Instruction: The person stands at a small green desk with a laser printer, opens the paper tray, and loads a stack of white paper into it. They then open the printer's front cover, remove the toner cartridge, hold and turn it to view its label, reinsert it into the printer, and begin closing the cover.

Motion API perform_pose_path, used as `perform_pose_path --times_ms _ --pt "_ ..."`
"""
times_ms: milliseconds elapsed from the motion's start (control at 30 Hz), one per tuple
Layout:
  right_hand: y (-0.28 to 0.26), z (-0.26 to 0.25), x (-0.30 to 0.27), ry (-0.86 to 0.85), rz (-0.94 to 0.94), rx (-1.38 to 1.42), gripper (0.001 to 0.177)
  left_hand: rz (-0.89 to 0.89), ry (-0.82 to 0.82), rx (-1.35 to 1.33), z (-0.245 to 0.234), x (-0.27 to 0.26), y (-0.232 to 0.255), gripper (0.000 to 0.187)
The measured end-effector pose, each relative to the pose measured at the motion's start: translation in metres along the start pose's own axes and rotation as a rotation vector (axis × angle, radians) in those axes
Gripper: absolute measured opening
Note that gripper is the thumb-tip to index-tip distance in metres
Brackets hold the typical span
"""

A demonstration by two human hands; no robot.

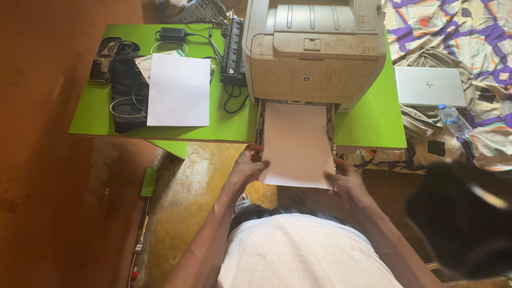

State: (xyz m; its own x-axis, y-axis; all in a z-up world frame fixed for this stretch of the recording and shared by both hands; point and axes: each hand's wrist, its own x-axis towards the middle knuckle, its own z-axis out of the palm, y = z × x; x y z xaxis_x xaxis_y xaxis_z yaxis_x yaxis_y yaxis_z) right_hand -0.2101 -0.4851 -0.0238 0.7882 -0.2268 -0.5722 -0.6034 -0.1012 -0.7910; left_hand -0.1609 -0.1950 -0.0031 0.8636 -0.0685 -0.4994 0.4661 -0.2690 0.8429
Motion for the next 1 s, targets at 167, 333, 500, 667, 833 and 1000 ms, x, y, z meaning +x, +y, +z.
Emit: perform_pose_path --times_ms 167,333,500,667,833,1000 --pt "0.004 -0.036 -0.019 -0.109 -0.002 0.073 0.064 0.006 -0.059 -0.249 -0.008 -0.001 0.015 0.064" --pt "0.002 -0.055 -0.032 -0.222 -0.168 0.124 0.069 0.201 0.216 -0.131 -0.012 0.011 0.053 0.072" --pt "-0.007 -0.061 -0.053 -0.269 -0.357 0.23 0.065 0.651 0.066 -0.203 -0.029 0.01 0.109 0.069" --pt "-0.025 -0.055 -0.068 -0.206 -0.325 0.409 0.063 0.784 0.006 -0.357 -0.023 -0.005 0.126 0.049" --pt "-0.032 -0.048 -0.077 -0.14 -0.397 0.301 0.064 0.699 0.102 -0.359 -0.02 0.005 0.125 0.035" --pt "-0.037 -0.043 -0.084 -0.031 -0.31 0.223 0.068 0.697 0.192 -0.306 -0.02 0.018 0.124 0.032"
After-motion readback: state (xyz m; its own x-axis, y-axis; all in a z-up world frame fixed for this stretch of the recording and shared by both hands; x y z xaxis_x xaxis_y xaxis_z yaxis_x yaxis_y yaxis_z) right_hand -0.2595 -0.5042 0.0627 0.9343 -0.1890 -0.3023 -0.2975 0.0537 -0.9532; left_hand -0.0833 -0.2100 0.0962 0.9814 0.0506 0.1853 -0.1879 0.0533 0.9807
